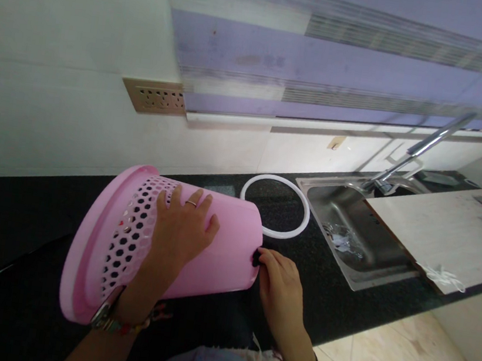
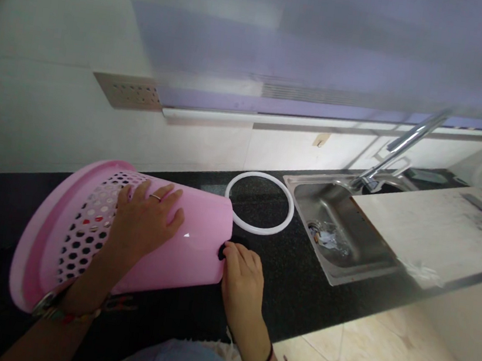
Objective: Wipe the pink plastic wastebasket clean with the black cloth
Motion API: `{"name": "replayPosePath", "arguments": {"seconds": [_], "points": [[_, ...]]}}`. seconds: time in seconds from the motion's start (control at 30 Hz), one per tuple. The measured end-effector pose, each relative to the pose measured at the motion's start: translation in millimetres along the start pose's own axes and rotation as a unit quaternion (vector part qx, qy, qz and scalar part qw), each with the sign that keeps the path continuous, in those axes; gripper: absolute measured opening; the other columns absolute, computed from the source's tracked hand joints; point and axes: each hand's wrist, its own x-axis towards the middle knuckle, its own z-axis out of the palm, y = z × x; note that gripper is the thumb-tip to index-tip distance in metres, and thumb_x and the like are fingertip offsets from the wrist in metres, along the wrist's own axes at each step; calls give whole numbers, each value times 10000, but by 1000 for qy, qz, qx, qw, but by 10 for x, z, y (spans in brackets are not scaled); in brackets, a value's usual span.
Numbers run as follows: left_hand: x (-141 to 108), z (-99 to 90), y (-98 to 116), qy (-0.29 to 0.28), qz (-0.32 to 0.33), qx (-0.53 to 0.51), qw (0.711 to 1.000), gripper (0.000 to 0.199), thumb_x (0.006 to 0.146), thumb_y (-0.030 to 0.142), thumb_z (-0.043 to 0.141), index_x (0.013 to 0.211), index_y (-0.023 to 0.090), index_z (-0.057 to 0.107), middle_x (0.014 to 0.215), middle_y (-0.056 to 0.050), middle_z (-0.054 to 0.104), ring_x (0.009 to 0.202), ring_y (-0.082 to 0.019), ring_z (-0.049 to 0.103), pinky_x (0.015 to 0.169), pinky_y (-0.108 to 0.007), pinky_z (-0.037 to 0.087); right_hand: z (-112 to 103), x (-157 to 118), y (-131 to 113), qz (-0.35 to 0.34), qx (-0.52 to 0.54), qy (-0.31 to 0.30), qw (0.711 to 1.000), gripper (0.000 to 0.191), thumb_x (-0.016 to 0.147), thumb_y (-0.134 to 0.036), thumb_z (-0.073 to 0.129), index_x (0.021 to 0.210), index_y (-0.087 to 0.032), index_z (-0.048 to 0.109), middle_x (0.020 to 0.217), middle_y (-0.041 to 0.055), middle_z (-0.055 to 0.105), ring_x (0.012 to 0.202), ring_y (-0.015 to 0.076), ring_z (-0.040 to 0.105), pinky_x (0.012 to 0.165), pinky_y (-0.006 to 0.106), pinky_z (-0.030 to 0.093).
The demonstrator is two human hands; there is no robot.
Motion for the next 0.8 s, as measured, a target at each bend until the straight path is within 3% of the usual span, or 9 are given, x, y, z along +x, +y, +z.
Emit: {"name": "replayPosePath", "arguments": {"seconds": [0.8], "points": [[-9,-1,-2,10,6,-6,1000,424,829,331,371,1158,182,592,1224,-113,587,1197,-389,396,957,-601,264,-26,38,14,8,-14,-24,1000,241,860,-53,345,866,-174,554,907,71,694,842,170,629,730,301,432]]}}
